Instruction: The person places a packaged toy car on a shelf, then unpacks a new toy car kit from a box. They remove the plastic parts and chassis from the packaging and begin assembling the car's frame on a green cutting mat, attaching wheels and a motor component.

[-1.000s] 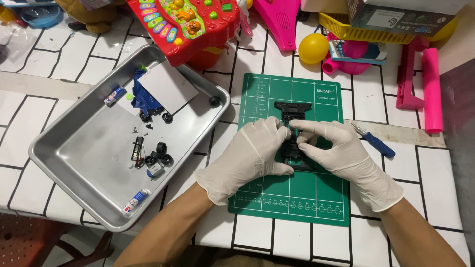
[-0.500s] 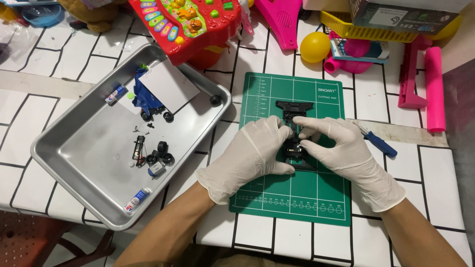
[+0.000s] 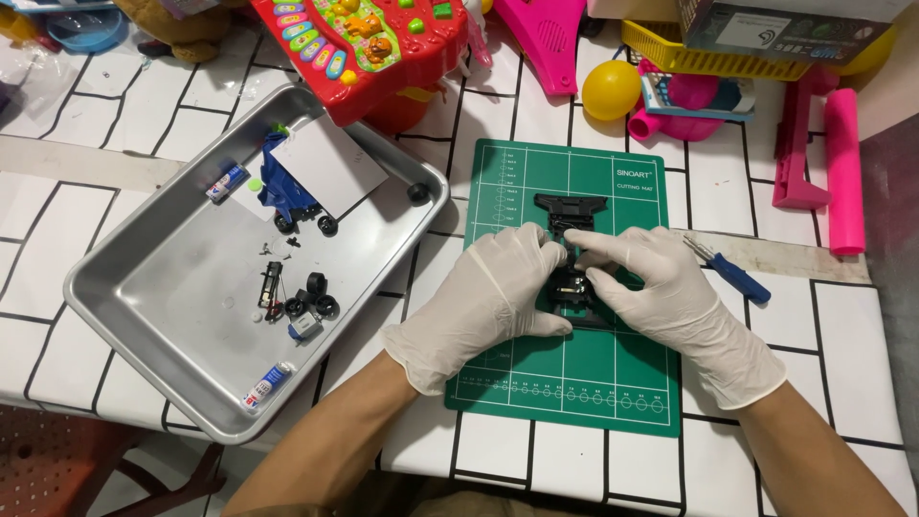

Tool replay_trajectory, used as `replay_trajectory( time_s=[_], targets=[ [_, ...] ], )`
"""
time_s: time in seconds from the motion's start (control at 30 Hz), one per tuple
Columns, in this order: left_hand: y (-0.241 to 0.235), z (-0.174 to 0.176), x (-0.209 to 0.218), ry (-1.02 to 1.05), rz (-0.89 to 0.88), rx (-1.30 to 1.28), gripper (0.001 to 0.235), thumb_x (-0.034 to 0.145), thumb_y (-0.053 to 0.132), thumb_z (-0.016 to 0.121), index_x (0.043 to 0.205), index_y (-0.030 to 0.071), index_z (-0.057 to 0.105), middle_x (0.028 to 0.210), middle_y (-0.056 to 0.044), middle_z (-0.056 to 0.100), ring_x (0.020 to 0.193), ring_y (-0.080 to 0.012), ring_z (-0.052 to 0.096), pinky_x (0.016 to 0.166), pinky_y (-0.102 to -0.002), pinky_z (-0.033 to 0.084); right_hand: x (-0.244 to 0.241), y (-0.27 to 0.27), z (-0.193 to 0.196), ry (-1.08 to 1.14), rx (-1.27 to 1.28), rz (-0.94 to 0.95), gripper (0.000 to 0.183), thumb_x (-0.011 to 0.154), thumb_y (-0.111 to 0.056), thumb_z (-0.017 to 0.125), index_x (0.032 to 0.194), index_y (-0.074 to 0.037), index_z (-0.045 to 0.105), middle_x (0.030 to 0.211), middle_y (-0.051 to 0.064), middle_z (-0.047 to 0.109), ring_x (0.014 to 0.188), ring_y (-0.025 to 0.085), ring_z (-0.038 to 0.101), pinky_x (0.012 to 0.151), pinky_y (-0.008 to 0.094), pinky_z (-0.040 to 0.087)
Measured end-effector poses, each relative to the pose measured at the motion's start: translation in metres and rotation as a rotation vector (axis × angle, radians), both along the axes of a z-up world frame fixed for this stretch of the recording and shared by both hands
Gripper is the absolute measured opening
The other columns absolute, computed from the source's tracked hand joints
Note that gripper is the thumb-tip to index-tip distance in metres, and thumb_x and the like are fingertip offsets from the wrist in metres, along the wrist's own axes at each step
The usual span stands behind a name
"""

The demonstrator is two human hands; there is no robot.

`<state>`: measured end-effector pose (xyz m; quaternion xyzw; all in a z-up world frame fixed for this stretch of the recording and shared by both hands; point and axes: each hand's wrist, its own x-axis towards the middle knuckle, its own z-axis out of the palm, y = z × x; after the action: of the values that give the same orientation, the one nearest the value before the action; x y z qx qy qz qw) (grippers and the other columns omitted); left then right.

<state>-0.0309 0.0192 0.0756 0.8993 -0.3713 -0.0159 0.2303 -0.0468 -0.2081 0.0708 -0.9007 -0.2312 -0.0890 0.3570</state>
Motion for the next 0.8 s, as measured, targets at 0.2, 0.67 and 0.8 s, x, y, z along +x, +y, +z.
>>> replay_trajectory(
  time_s=[0.2,0.67,0.8],
  targets=[
    [0.000,-0.001,0.001,0.007,-0.003,-0.004,0.070,0.069,0.052,0.089,0.117,0.009,0.062,0.102,-0.010,0.058,0.097,-0.0340,0.068,0.084,-0.044,0.054,0.003,-0.004,-0.006,-0.078,-0.019,0.037,0.050,0.086,0.001,0.071,0.131,-0.021,0.073,0.096,-0.005,0.080,0.084,0.017,0.072,0.079,0.031,0.047],
    [0.000,-0.008,0.002,0.041,0.000,-0.064,0.058,0.069,0.049,0.089,0.105,0.015,0.060,0.101,-0.008,0.057,0.097,-0.0335,0.067,0.082,-0.044,0.054,-0.004,0.003,-0.003,-0.205,-0.181,0.164,0.044,0.084,-0.003,0.071,0.122,-0.023,0.076,0.076,-0.002,0.070,0.069,0.020,0.066,0.071,0.033,0.047],
    [0.000,-0.008,0.002,0.062,-0.006,-0.094,0.056,0.069,0.047,0.090,0.104,0.015,0.059,0.101,-0.008,0.057,0.097,-0.0339,0.067,0.082,-0.044,0.054,-0.005,0.003,-0.002,-0.219,-0.225,0.168,0.043,0.084,-0.005,0.071,0.123,-0.023,0.074,0.073,-0.001,0.066,0.070,0.021,0.066,0.070,0.033,0.046]
  ],
)
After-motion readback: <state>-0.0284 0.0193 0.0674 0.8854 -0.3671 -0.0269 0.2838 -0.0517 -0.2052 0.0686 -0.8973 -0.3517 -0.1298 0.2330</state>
